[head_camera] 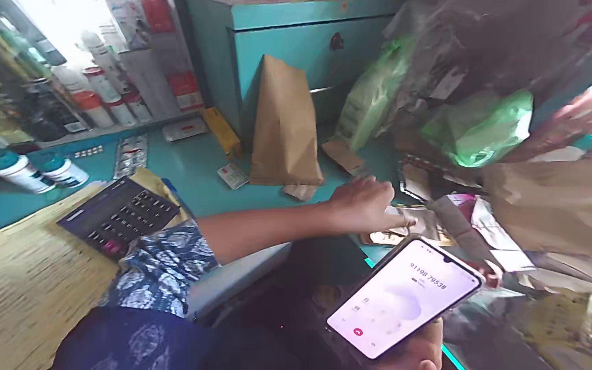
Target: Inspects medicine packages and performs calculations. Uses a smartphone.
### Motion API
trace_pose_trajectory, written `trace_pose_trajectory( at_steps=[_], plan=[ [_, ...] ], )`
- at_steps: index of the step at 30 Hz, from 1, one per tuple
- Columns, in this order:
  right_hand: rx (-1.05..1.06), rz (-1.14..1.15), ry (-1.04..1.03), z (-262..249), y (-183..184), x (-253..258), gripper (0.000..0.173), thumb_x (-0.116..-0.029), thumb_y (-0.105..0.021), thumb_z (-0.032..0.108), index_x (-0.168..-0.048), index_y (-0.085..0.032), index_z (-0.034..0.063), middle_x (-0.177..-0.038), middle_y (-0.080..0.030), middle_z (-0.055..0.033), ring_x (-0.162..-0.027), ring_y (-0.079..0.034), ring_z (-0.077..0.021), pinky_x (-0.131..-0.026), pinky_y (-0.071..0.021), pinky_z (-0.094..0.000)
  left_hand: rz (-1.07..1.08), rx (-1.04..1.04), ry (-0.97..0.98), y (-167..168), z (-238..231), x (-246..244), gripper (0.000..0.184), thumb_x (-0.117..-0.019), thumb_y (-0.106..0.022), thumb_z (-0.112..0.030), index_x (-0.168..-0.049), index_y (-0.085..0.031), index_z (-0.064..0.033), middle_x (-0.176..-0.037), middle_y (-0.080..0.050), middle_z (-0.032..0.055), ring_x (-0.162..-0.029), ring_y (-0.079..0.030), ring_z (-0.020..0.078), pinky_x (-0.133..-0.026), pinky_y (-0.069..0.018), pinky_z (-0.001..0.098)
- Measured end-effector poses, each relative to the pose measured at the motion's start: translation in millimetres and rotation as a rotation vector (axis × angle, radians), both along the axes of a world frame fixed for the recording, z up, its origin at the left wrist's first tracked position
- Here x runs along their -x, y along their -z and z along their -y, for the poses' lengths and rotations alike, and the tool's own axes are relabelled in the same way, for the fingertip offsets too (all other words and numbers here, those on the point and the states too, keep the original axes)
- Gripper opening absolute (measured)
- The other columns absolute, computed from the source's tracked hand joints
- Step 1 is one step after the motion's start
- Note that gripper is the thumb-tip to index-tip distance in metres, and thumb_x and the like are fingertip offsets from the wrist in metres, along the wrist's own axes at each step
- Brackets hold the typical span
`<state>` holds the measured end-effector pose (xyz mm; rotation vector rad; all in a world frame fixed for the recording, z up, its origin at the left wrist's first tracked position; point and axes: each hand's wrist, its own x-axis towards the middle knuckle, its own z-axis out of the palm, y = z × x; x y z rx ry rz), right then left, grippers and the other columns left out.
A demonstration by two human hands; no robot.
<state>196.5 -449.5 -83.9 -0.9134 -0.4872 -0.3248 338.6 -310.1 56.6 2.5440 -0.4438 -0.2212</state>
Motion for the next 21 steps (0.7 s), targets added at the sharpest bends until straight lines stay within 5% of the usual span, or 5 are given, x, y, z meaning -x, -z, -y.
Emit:
trace_pose_trajectory(
  at_steps=[3, 8, 13, 18, 21],
  plan=[
    [0.024, 0.023, -0.106, -10, -2, -13, 0.052, -0.098, -0.059, 0.049, -0.143, -0.053, 0.0239, -0.135, -0.065, 0.0078, -0.128, -0.059, -0.0052, -0.107, -0.0489, -0.0287, -0.031, 0.09, -0.066, -28, -50, 34, 0.054, -0.1069, -0.048, -0.044, -0.134, -0.06, 0.0021, -0.127, -0.065, 0.0209, -0.121, -0.061, 0.0314, -0.1, -0.047, 0.0521],
    [0.148, 0.074, -0.283, -48, -19, -35, 0.052, -0.099, -0.059, 0.05, -0.143, -0.051, 0.0226, -0.138, -0.063, 0.0133, -0.132, -0.054, -0.0016, -0.113, -0.0432, -0.0267, -0.117, 0.205, -0.192, -38, -111, 147, 0.046, -0.1062, -0.052, -0.036, -0.133, -0.062, 0.0002, -0.12, -0.068, 0.0177, -0.11, -0.065, 0.0266, -0.093, -0.051, 0.0468],
    [0.262, 0.2, -0.693, -104, -33, -46, 0.052, -0.1006, -0.053, 0.054, -0.143, -0.056, 0.0238, -0.137, -0.063, 0.0164, -0.131, -0.054, 0.0026, -0.112, -0.042, -0.0221, -0.057, 0.445, -0.314, 13, -137, 252, 0.067, -0.1005, -0.062, -0.038, -0.146, -0.041, 0.0076, -0.13, -0.062, 0.0245, -0.124, -0.06, 0.0306, -0.104, -0.0475, 0.0466],
    [0.338, 0.163, -1.087, -167, -41, -19, 0.058, -0.1021, -0.044, 0.059, -0.147, -0.053, 0.0227, -0.138, -0.064, 0.0145, -0.129, -0.056, -0.0005, -0.11, -0.0451, -0.0243, 0.333, 1.01, -0.466, 69, -140, 300, 0.076, -0.0994, -0.061, -0.031, -0.145, -0.025, 0.0181, -0.134, -0.055, 0.0245, -0.126, -0.058, 0.0144, -0.106, -0.0488, 0.0299],
    [0.511, 0.307, -1.088, -197, -46, -3, 0.063, -0.1035, -0.034, 0.063, -0.146, -0.055, 0.0213, -0.143, -0.056, 0.0161, -0.135, -0.048, 0.0, -0.113, -0.0404, -0.0253, 0.551, 1.275, -0.56, 85, -140, 317, 0.086, -0.1001, -0.057, -0.043, -0.145, -0.012, 0.0158, -0.138, -0.05, 0.0149, -0.127, -0.054, 0.0059, -0.108, -0.0468, 0.0284]
  ],
)
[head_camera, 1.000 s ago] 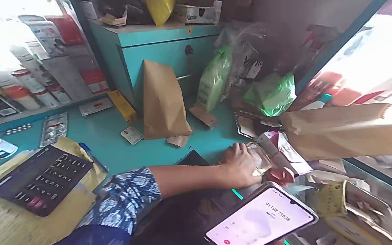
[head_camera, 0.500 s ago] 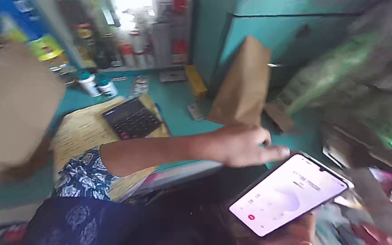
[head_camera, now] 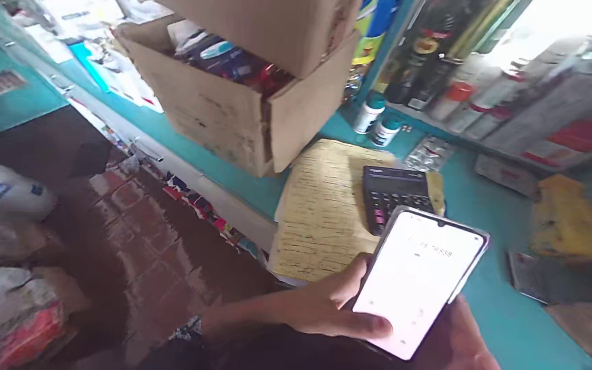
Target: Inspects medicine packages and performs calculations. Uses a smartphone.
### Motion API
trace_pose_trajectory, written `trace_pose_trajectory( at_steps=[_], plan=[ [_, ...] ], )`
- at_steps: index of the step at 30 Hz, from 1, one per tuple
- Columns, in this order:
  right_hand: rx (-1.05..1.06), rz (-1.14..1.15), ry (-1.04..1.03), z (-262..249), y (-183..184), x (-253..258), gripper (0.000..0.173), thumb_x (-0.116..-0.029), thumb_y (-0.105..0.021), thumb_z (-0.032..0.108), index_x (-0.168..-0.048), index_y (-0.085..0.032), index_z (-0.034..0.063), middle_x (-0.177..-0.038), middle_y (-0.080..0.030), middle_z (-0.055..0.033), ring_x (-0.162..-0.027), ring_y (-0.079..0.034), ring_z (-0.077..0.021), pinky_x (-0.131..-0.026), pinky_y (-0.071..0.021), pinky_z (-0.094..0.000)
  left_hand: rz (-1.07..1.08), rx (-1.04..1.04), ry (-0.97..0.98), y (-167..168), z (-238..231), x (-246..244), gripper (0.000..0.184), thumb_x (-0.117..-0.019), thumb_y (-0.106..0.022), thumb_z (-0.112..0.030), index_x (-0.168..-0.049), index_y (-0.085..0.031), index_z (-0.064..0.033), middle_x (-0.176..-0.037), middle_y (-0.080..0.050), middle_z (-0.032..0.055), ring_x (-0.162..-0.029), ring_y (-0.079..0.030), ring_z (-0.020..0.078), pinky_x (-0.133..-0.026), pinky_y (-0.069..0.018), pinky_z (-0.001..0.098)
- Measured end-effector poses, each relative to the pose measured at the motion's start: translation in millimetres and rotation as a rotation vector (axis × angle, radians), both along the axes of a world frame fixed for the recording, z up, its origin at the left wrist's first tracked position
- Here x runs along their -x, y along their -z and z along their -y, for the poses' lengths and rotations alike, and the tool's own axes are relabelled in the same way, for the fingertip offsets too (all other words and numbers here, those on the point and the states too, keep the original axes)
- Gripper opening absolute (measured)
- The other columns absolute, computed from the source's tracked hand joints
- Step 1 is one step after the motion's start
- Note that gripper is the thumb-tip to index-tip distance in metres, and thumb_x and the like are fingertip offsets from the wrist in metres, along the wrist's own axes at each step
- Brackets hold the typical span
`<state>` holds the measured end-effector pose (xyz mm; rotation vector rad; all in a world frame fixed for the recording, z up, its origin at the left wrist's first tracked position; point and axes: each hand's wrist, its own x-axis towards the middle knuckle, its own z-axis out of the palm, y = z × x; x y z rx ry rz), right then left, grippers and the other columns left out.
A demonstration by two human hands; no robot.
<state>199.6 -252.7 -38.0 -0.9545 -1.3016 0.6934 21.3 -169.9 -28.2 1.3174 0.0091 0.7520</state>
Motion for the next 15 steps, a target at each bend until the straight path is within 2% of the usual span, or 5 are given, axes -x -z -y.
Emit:
trace_pose_trajectory(
  at_steps=[2, 3, 6, 10, 15],
  plan=[
    [-0.004, 0.316, 0.106, -19, -14, 0, 0.061, -0.1064, -0.03, 0.06, -0.129, -0.067, 0.0172, -0.129, -0.058, 0.0129, -0.118, -0.054, 0.0079, -0.098, -0.0478, -0.0147, 0.08, 0.077, -0.112, 3, -7, 14, 0.087, -0.0988, -0.056, -0.051, -0.145, -0.016, 0.0111, -0.137, -0.051, 0.0073, -0.126, -0.053, 0.0044, -0.108, -0.0463, 0.0287],
    [-0.014, 0.486, 0.141, -28, -24, -3, 0.062, -0.1085, -0.031, 0.051, -0.122, -0.065, 0.0012, -0.123, -0.059, -0.0021, -0.11, -0.054, 0.0068, -0.091, -0.0477, -0.013, 0.106, 0.085, -0.146, 4, -12, 24, 0.086, -0.0987, -0.055, -0.054, -0.145, -0.019, 0.0079, -0.136, -0.053, 0.0033, -0.126, -0.054, 0.003, -0.108, -0.0466, 0.0279],
    [0.085, 0.864, 0.186, -53, -47, -2, 0.053, -0.1027, -0.045, 0.031, -0.13, -0.062, -0.0112, -0.123, -0.061, -0.0305, -0.11, -0.059, -0.0187, -0.092, -0.0482, -0.0268, 0.103, 0.054, -0.307, 7, -20, 55, 0.078, -0.1009, -0.049, -0.054, -0.144, -0.029, 0.0073, -0.132, -0.057, -0.0041, -0.12, -0.055, -0.0033, -0.104, -0.0474, 0.0224],
    [0.07, 1.113, 0.186, -91, -29, 5, 0.048, -0.0982, -0.053, 0.033, -0.133, -0.067, 0.0034, -0.142, -0.055, -0.032, -0.132, -0.048, -0.0535, -0.105, -0.0384, -0.0614, 0.099, 0.056, -0.577, 20, -20, 97, 0.065, -0.1007, -0.041, -0.06, -0.147, -0.05, -0.016, -0.135, -0.063, -0.013, -0.122, -0.058, -0.0051, -0.104, -0.0482, 0.0201],
    [0.166, 1.296, 0.259, -118, -11, 3, 0.05, -0.1033, -0.038, 0.039, -0.133, -0.069, 0.0147, -0.157, -0.042, -0.0268, -0.142, -0.033, -0.0612, -0.103, -0.0254, -0.0816, 0.189, 0.152, -0.856, 27, -18, 131, 0.06, -0.0997, -0.042, -0.056, -0.142, -0.059, -0.0165, -0.134, -0.067, -0.008, -0.126, -0.059, 0.0003, -0.108, -0.0457, 0.0228]
  ],
)
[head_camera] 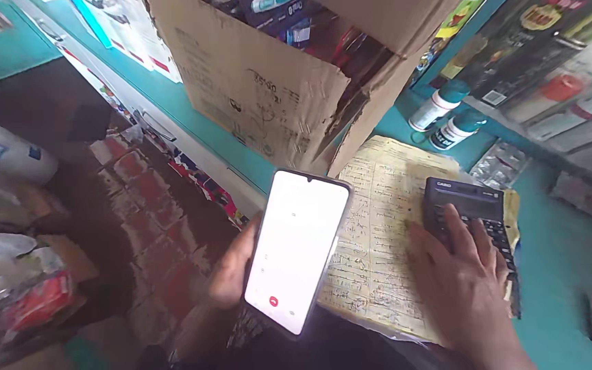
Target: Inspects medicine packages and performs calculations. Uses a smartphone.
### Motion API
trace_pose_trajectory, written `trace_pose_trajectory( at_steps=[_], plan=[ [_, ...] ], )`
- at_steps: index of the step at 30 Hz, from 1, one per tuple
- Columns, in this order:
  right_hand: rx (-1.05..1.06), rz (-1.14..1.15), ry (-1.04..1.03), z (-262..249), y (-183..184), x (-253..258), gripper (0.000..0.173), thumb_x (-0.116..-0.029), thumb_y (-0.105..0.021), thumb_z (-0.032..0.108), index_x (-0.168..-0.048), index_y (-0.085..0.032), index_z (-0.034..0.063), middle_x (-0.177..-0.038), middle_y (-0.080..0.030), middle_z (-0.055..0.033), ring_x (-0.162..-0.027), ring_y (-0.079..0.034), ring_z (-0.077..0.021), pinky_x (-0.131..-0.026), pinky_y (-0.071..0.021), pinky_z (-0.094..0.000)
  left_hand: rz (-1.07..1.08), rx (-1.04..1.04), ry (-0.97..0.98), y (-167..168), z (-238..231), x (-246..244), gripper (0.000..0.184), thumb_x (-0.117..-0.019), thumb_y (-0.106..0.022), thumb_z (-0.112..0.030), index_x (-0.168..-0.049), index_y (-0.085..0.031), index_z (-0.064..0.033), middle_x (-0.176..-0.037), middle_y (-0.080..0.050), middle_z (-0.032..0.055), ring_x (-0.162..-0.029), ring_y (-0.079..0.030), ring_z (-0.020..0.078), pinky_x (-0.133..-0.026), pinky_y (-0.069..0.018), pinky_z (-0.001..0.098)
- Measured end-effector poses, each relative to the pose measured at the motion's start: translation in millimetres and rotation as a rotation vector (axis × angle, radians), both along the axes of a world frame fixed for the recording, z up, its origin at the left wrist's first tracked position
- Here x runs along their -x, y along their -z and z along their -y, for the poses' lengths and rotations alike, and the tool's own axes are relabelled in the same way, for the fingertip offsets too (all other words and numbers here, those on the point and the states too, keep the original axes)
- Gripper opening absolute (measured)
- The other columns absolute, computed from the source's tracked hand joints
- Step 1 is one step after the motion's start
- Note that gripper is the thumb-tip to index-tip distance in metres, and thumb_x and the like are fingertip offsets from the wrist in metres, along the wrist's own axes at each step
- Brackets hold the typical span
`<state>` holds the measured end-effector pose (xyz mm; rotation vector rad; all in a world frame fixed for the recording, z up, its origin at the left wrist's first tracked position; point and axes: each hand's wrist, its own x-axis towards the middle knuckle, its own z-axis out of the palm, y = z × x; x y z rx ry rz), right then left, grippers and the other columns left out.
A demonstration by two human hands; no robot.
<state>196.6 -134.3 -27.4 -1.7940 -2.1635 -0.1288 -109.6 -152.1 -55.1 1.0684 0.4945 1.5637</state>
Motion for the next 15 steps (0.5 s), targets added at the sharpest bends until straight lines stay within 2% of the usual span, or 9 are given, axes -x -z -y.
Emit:
trace_pose_trajectory(
  at_steps=[2, 4, 5, 12, 15],
  plan=[
    [0.014, 0.009, 0.046, -4, 5, -2, 0.05, -0.1037, -0.037, 0.037, -0.135, -0.068, 0.0131, -0.157, -0.04, -0.0294, -0.142, -0.032, -0.0616, -0.104, -0.0237, -0.083, 0.078, 0.059, -0.067, 3, -5, 6, 0.057, -0.099, -0.044, -0.054, -0.134, -0.064, -0.014, -0.127, -0.07, -0.0038, -0.122, -0.062, 0.0039, -0.106, -0.0477, 0.0243],
    [0.015, 0.013, 0.074, -2, 3, -2, 0.05, -0.1037, -0.035, 0.033, -0.138, -0.066, 0.0121, -0.155, -0.041, -0.0313, -0.141, -0.035, -0.0619, -0.103, -0.0273, -0.0814, 0.125, 0.113, -0.139, 1, -11, 8, 0.051, -0.0982, -0.048, -0.053, -0.121, -0.073, -0.0155, -0.114, -0.075, -0.0015, -0.11, -0.069, 0.0054, -0.097, -0.0544, 0.0239],
    [0.021, 0.016, 0.085, 0, 2, -4, 0.05, -0.1043, -0.034, 0.031, -0.139, -0.065, 0.0127, -0.155, -0.041, -0.0315, -0.14, -0.035, -0.062, -0.102, -0.0285, -0.0806, 0.128, 0.116, -0.145, 2, -13, 10, 0.05, -0.0983, -0.048, -0.052, -0.12, -0.074, -0.0161, -0.112, -0.076, -0.0015, -0.108, -0.07, 0.0053, -0.095, -0.0553, 0.0235],
    [0.077, 0.023, 0.245, 7, -4, -28, 0.05, -0.1062, -0.032, 0.03, -0.144, -0.06, 0.0107, -0.157, -0.039, -0.0319, -0.143, -0.033, -0.0588, -0.109, -0.0259, -0.0773, 0.074, 0.106, 0.044, 15, -21, 12, 0.057, -0.0972, -0.048, -0.056, -0.136, -0.063, -0.0171, -0.13, -0.069, -0.0084, -0.125, -0.059, 0.0006, -0.106, -0.0471, 0.0224],
    [0.111, 0.022, 0.312, 8, -3, -41, 0.049, -0.1068, -0.034, 0.031, -0.146, -0.057, 0.0133, -0.159, -0.035, -0.0316, -0.145, -0.03, -0.0582, -0.11, -0.0244, -0.0771, 0.117, 0.125, 0.115, 14, -24, 8, 0.061, -0.0974, -0.047, -0.054, -0.14, -0.056, -0.012, -0.132, -0.067, -0.0079, -0.126, -0.058, 0.0007, -0.108, -0.0458, 0.0224]
  ],
)
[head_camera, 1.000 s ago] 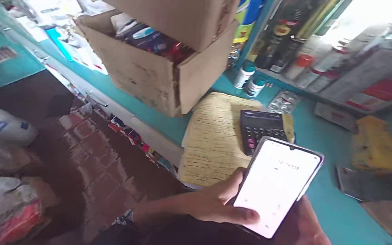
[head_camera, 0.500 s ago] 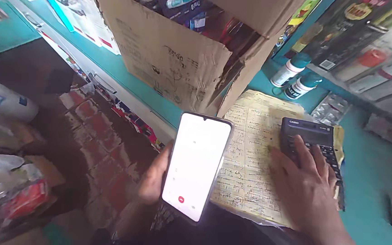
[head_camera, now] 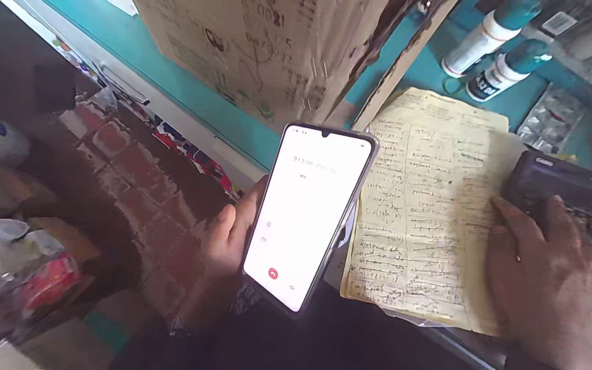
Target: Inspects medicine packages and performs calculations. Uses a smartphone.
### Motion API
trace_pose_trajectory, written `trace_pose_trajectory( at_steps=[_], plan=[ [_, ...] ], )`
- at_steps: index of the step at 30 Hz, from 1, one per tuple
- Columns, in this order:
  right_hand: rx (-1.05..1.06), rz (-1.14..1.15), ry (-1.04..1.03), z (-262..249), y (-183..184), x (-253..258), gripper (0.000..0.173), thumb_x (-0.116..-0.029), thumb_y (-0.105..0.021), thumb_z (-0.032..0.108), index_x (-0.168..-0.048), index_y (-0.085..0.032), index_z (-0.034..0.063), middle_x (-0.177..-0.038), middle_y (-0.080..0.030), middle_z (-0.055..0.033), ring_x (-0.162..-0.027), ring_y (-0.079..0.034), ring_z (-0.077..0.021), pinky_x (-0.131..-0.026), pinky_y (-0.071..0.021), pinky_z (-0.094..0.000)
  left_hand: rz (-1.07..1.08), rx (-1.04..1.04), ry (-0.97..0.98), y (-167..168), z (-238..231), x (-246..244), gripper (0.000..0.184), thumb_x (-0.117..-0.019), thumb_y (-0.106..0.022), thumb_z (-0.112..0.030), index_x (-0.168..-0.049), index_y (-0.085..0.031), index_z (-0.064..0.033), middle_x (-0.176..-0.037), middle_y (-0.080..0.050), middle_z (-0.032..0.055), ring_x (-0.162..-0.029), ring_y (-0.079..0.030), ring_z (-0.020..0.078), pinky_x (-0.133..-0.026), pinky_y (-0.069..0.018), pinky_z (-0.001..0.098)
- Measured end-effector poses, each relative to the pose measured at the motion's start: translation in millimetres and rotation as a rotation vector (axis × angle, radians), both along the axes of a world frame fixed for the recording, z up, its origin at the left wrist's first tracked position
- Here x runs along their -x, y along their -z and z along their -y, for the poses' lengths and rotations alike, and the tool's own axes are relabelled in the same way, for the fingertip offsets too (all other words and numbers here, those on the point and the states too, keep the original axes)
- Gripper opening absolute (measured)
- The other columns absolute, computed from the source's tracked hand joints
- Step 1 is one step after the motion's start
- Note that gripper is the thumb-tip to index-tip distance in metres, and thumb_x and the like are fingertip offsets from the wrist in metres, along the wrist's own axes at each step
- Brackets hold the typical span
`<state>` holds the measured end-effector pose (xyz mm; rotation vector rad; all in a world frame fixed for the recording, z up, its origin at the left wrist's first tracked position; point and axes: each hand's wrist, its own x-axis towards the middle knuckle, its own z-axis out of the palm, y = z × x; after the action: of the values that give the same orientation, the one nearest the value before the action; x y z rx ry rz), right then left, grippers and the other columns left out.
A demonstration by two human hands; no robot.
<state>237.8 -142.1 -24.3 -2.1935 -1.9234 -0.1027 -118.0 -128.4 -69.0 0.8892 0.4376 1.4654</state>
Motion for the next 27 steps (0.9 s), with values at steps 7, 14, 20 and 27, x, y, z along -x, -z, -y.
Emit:
trace_pose_trajectory(
  at_steps=[7, 14, 20, 27],
  plan=[
    [-0.154, -0.09, -0.172, 14, -3, 1, 0.045, -0.1039, -0.051, 0.028, -0.137, -0.062, -0.0012, -0.152, -0.042, -0.0344, -0.145, -0.035, -0.0525, -0.117, -0.0298, -0.0633, 0.001, -0.048, 0.107, -1, -6, -3, 0.061, -0.0985, -0.046, -0.052, -0.144, -0.051, -0.0125, -0.133, -0.065, -0.0055, -0.124, -0.059, 0.0036, -0.107, -0.0474, 0.025],
    [0.106, -0.179, -0.648, 53, -17, 33, 0.059, -0.0977, -0.059, 0.057, -0.132, -0.063, 0.0095, -0.137, -0.063, -0.0213, -0.136, -0.053, -0.0332, -0.116, -0.0329, -0.0495, -0.125, -0.136, 0.161, -3, -12, -11, 0.061, -0.1033, -0.041, -0.05, -0.15, -0.043, -0.0112, -0.138, -0.062, -0.0085, -0.128, -0.057, 0.0018, -0.11, -0.0461, 0.0257],
    [-0.008, -0.184, -0.684, 54, 10, 33, 0.044, -0.1036, -0.052, 0.049, -0.132, -0.065, 0.0175, -0.139, -0.064, -0.0122, -0.138, -0.051, -0.0268, -0.118, -0.0304, -0.0448, -0.179, -0.178, 0.322, -17, -27, -38, 0.058, -0.1029, -0.043, -0.046, -0.146, -0.038, -0.0066, -0.125, -0.062, -0.01, -0.114, -0.06, -0.0023, -0.099, -0.0519, 0.0223],
    [-0.133, -0.316, -0.633, 57, 13, 34, 0.048, -0.0964, -0.061, 0.056, -0.104, -0.071, 0.009, -0.12, -0.07, -0.0087, -0.127, -0.056, -0.0168, -0.116, -0.0338, -0.0327, -0.137, -0.075, 0.607, -48, -46, -92, 0.039, -0.1012, -0.036, -0.019, -0.135, -0.04, 0.0009, -0.107, -0.061, 0.0016, -0.093, -0.064, 0.0033, -0.081, -0.0565, 0.0229]
  ],
)
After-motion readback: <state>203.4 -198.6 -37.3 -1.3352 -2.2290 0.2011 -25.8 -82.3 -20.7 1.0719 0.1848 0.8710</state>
